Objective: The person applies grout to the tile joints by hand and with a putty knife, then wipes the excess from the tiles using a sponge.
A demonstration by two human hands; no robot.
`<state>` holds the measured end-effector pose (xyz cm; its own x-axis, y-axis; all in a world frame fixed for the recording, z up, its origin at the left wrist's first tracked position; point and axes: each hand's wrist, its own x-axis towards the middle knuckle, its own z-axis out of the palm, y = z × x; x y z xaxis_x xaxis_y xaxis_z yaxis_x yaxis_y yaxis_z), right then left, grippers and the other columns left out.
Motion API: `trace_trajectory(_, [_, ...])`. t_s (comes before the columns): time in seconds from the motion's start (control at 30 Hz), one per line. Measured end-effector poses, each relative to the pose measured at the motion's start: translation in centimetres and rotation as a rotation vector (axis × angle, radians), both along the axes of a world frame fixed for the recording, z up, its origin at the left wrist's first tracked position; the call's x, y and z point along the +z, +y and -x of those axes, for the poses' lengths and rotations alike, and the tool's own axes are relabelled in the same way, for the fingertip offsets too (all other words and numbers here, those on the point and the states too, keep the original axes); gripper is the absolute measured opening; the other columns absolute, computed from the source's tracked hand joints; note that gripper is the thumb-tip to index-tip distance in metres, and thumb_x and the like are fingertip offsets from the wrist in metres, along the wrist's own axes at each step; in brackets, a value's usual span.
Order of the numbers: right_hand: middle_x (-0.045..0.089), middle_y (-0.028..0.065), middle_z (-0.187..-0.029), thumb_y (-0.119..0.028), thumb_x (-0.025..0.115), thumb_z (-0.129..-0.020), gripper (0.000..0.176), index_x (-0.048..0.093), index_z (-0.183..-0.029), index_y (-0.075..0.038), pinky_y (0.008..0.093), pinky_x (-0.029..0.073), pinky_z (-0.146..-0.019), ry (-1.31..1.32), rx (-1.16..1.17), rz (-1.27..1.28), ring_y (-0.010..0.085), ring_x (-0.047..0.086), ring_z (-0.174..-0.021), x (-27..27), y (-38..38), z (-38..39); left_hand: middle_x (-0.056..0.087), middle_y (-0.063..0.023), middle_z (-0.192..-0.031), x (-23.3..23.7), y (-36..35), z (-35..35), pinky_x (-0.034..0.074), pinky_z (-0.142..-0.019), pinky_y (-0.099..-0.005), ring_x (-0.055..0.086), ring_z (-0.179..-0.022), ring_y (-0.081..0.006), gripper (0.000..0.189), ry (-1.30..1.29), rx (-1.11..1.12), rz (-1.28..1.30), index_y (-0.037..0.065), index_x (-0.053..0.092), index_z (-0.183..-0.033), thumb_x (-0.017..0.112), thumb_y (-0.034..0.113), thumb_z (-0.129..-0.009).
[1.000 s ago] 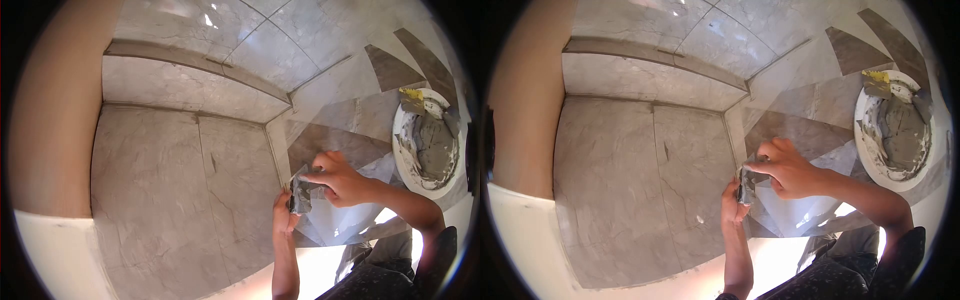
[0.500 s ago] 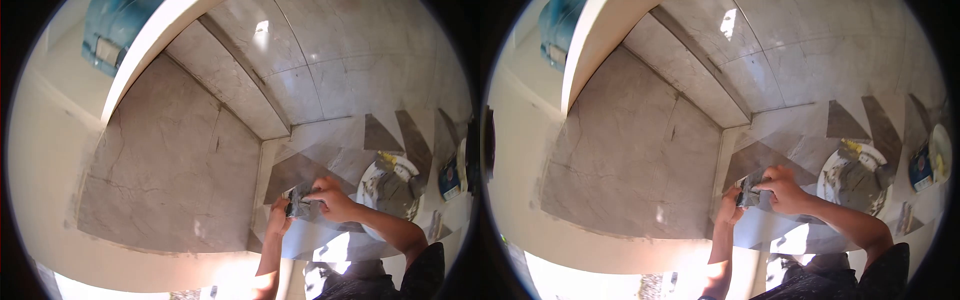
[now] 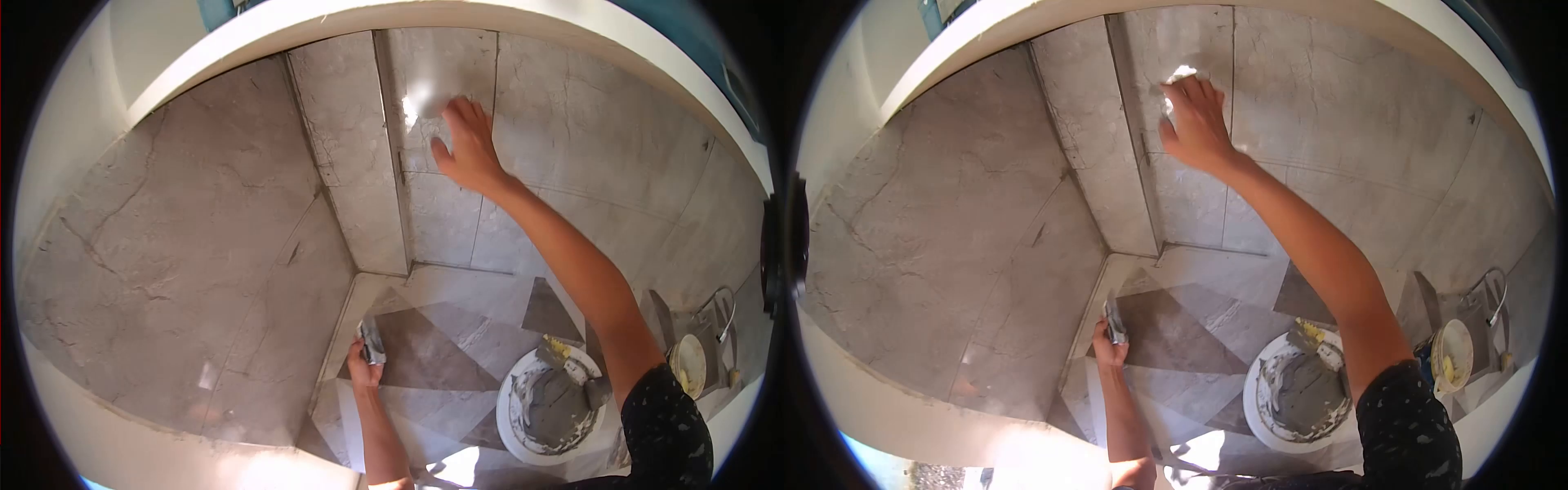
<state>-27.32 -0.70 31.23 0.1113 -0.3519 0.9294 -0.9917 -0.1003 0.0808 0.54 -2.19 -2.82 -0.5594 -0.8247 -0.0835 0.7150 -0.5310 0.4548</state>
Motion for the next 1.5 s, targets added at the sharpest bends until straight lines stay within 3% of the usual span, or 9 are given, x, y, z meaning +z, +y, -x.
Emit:
trace_trajectory(0.07, [0.049, 0.0094, -0.099, -0.008, 0.060, -0.065, 0.043, 0.055, -0.108, -0.005, 0.0413, 0.029, -0.085, 0.150, -0.075, 0.107, 0.0268, 0.043, -0.098, 2.9, -4.5, 2.0, 0.064, -0.0005, -0.080, -1.7, -0.7, 0.5, 0.048, -0.051, -0.0248, 0.062, -0.066, -0.0135, 0.019, 0.014, 0.074, -0.048, 0.010, 0.056, -0.100, 0.049, 0.015, -0.083])
trace_trajectory(0.1, [0.049, 0.0094, -0.099, -0.008, 0.060, -0.065, 0.043, 0.055, -0.108, -0.005, 0.0413, 0.029, -0.085, 0.166, -0.078, 0.102, 0.0268, 0.043, -0.098, 4.0, -6.0, 2.5, 0.064, -0.0005, -0.080, -1.8, -1.0, 0.9, 0.048, -0.051, -0.0248, 0.062, -0.066, -0.0135, 0.019, 0.030, 0.070, -0.054, 0.010, 0.056, -0.100, 0.049, 0.015, -0.083])
trace_trajectory(0.17, [0.050, 0.0083, -0.097, -0.011, 0.060, -0.066, 0.043, 0.056, -0.108, -0.006, 0.0422, 0.026, -0.086, 0.210, -0.150, 0.182, 0.0255, 0.043, -0.098, 5.7, -8.3, 2.9, 0.065, -0.0020, -0.087, -0.5, -0.6, 0.6, 0.050, -0.061, -0.0256, 0.062, -0.076, -0.0137, 0.024, -0.041, 0.124, -0.054, 0.008, 0.056, -0.105, 0.048, 0.013, -0.083])
trace_trajectory(0.2, [0.050, 0.0083, -0.097, -0.011, 0.060, -0.066, 0.043, 0.056, -0.108, -0.006, 0.0422, 0.026, -0.086, 0.220, -0.144, 0.181, 0.0255, 0.043, -0.098, 6.3, -9.3, 3.0, 0.063, -0.0038, -0.097, 0.7, -0.4, 1.0, 0.049, -0.074, -0.0260, 0.061, -0.086, -0.0147, 0.029, -0.070, 0.155, 0.002, 0.005, 0.055, -0.109, 0.046, 0.012, -0.083])
trace_trajectory(0.3, [0.050, 0.0073, -0.095, -0.014, 0.061, -0.065, 0.044, 0.056, -0.108, -0.006, 0.0430, 0.024, -0.087, 0.204, -0.185, 0.214, 0.0234, 0.043, -0.096, 7.4, -11.2, 3.2, 0.061, -0.0052, -0.103, 0.6, -0.9, 0.6, 0.046, -0.081, -0.0261, 0.059, -0.093, -0.0157, 0.033, -0.085, 0.124, 0.024, 0.003, 0.053, -0.113, 0.044, 0.011, -0.083])
trace_trajectory(0.57, [0.047, 0.0024, -0.096, -0.013, 0.059, -0.065, 0.046, 0.059, -0.110, -0.009, 0.0398, 0.022, -0.080, 0.243, -0.382, 0.326, 0.0197, 0.037, -0.097, 8.0, -12.5, 2.2, 0.061, -0.0061, -0.104, 0.5, -1.0, 0.5, 0.047, -0.082, -0.0266, 0.060, -0.093, -0.0161, 0.034, -0.064, 0.132, -0.008, 0.002, 0.051, -0.115, 0.042, 0.010, -0.083])
trace_trajectory(0.87, [0.047, 0.0069, -0.094, -0.013, 0.063, -0.061, 0.044, 0.061, -0.105, -0.007, 0.0418, 0.023, -0.084, 0.399, -0.251, 0.147, 0.0230, 0.038, -0.097, 2.3, -11.2, 4.1, 0.060, -0.0056, -0.107, 0.3, -1.5, 0.1, 0.047, -0.082, -0.0257, 0.059, -0.096, -0.0154, 0.039, -0.081, 0.129, 0.024, 0.003, 0.049, -0.119, 0.041, 0.012, -0.082])
trace_trajectory(1.13, [0.046, 0.0035, -0.092, -0.013, 0.058, -0.065, 0.045, 0.062, -0.109, -0.009, 0.0386, 0.022, -0.080, 0.351, -0.323, 0.341, 0.0203, 0.038, -0.094, 8.5, -12.0, 3.0, 0.060, -0.0056, -0.105, 0.9, -1.4, -0.2, 0.047, -0.079, -0.0251, 0.059, -0.094, -0.0149, 0.038, -0.065, 0.126, 0.019, 0.002, 0.049, -0.119, 0.042, 0.012, -0.083])
trace_trajectory(1.5, [0.046, 0.0056, -0.092, -0.011, 0.060, -0.065, 0.041, 0.062, -0.106, -0.009, 0.0421, 0.022, -0.084, 0.382, -0.276, 0.224, 0.0233, 0.038, -0.096, 4.0, -11.5, 4.0, 0.058, -0.0077, -0.107, 1.0, -1.5, 0.0, 0.048, -0.078, -0.0276, 0.058, -0.094, -0.0171, 0.038, -0.086, 0.157, 0.016, 0.000, 0.047, -0.119, 0.040, 0.012, -0.084])
